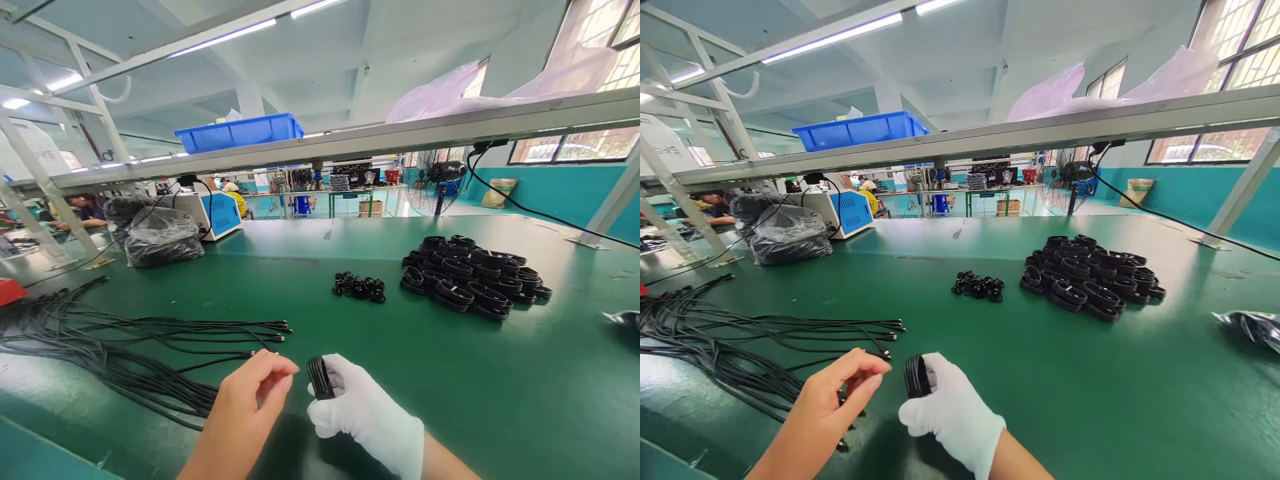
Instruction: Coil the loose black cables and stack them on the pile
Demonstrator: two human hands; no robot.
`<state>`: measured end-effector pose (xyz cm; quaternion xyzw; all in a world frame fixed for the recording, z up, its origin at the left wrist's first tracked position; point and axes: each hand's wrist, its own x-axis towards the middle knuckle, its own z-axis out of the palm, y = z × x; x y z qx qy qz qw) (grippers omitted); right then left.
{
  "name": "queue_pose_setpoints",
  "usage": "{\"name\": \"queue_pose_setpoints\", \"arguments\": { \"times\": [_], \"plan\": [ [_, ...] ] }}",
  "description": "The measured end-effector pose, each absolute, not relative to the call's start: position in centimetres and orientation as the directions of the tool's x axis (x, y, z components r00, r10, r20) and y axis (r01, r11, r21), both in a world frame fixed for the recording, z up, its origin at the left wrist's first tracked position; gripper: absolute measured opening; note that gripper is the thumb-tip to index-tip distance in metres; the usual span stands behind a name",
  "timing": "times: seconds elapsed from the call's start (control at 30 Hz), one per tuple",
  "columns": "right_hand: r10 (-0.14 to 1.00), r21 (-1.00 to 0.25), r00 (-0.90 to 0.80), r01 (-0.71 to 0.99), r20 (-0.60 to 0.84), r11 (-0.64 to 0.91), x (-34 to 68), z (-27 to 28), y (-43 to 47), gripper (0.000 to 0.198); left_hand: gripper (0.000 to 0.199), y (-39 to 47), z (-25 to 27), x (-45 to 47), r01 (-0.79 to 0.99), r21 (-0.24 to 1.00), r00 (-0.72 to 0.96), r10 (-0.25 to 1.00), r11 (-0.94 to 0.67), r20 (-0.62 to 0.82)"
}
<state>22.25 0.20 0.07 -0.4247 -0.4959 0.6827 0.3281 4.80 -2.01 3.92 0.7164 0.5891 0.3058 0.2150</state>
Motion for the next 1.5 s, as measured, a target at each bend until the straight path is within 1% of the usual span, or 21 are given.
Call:
{"name": "queue_pose_setpoints", "arguments": {
  "times": [0.07,0.1,0.2,0.27,0.33,0.4,0.47,0.57,0.63,0.73,0.8,0.93,1.03,1.1,1.13,1.2,1.23,1.3,1.33,1.4,1.5],
  "plan": [
    [0.797,-0.891,-0.543,-0.177,-0.266,-0.418,22.2,0.3,0.0,0.043,0.02,-1.9,3.7,4.6,0.646,0.739,0.104,0.982,-0.189,0.16],
    [0.752,-0.846,-0.612,-0.246,-0.243,-0.474,22.2,0.5,-0.1,0.044,0.024,-1.8,3.6,4.7,0.61,0.772,0.114,0.983,-0.182,0.142],
    [0.618,-0.712,-0.779,-0.375,-0.105,-0.593,22.0,0.4,-0.5,0.042,0.04,-1.4,3.2,5.1,0.521,0.835,0.209,0.975,-0.177,0.077],
    [0.553,-0.65,-0.831,-0.388,-0.059,-0.653,22.0,0.2,-0.6,0.041,0.038,-0.9,3.2,5.5,0.479,0.864,0.254,0.967,-0.155,0.032],
    [0.535,-0.61,-0.843,-0.399,-0.049,-0.685,22.0,0.0,-0.5,0.04,0.031,-0.4,3.5,5.5,0.456,0.881,0.256,0.967,-0.126,0.006],
    [0.535,-0.579,-0.842,-0.407,-0.061,-0.706,22.2,0.0,-0.3,0.04,0.028,0.1,3.7,5.2,0.408,0.908,0.275,0.961,-0.094,-0.024],
    [0.519,-0.56,-0.85,-0.389,-0.088,-0.731,22.3,0.1,-0.2,0.04,0.03,0.5,3.8,4.7,0.322,0.945,0.345,0.937,-0.062,-0.056],
    [0.467,-0.578,-0.876,-0.318,-0.125,-0.752,22.3,-0.2,0.0,0.045,0.032,1.0,3.3,4.1,0.179,0.984,0.432,0.9,-0.016,-0.064],
    [0.506,-0.617,-0.851,-0.324,-0.141,-0.717,22.1,-0.7,0.0,0.049,0.031,1.3,2.9,4.0,0.151,0.989,0.426,0.903,-0.003,-0.062],
    [0.671,-0.743,-0.727,-0.368,-0.146,-0.559,21.8,-1.4,-0.1,0.042,0.027,1.5,2.4,4.2,0.224,0.974,0.371,0.924,0.009,-0.093],
    [0.732,-0.802,-0.665,-0.355,-0.145,-0.481,21.7,-1.6,-0.1,0.042,0.023,1.5,2.3,4.4,0.26,0.965,0.332,0.939,0.005,-0.094],
    [0.731,-0.782,-0.672,-0.389,-0.121,-0.488,21.8,-1.6,-0.1,0.046,0.025,1.0,1.9,4.7,0.185,0.982,0.195,0.981,-0.038,0.001],
    [0.724,-0.794,-0.683,-0.39,-0.091,-0.467,21.9,-1.3,0.0,0.048,0.027,0.7,1.0,4.9,0.136,0.988,0.164,0.985,-0.077,0.054],
    [0.74,-0.854,-0.66,-0.308,-0.127,-0.42,22.0,-0.8,0.1,0.047,0.025,0.8,0.4,5.0,0.136,0.986,0.142,0.987,-0.096,0.076],
    [0.767,-0.896,-0.62,-0.23,-0.166,-0.38,22.0,-0.5,0.2,0.044,0.024,0.9,0.2,5.1,0.159,0.981,0.115,0.989,-0.109,0.092],
    [0.857,-0.965,-0.457,0.017,-0.239,-0.26,22.3,0.0,0.5,0.04,0.022,1.2,-0.3,5.1,0.245,0.959,0.04,0.99,-0.143,0.137],
    [0.911,-0.966,-0.336,0.182,-0.239,-0.186,22.6,0.1,0.8,0.04,0.021,1.3,-0.5,5.0,0.298,0.942,0.005,0.987,-0.156,0.162],
    [0.985,-0.869,-0.108,0.491,-0.136,-0.067,23.7,0.3,1.8,0.042,0.022,1.6,-1.0,4.7,0.391,0.906,-0.049,0.979,-0.163,0.198],
    [0.997,-0.799,-0.029,0.6,-0.069,-0.038,24.6,0.4,2.5,0.042,0.023,1.8,-1.2,4.6,0.426,0.891,-0.062,0.978,-0.156,0.201],
    [0.996,-0.705,0.079,0.709,0.038,-0.029,27.1,0.8,4.2,0.044,0.025,2.1,-1.8,4.2,0.481,0.865,-0.067,0.978,-0.143,0.198],
    [0.966,-0.63,0.227,0.77,0.128,-0.097,32.7,2.0,7.4,0.047,0.026,2.6,-2.6,4.0,0.52,0.844,-0.058,0.981,-0.127,0.183]
  ]
}}
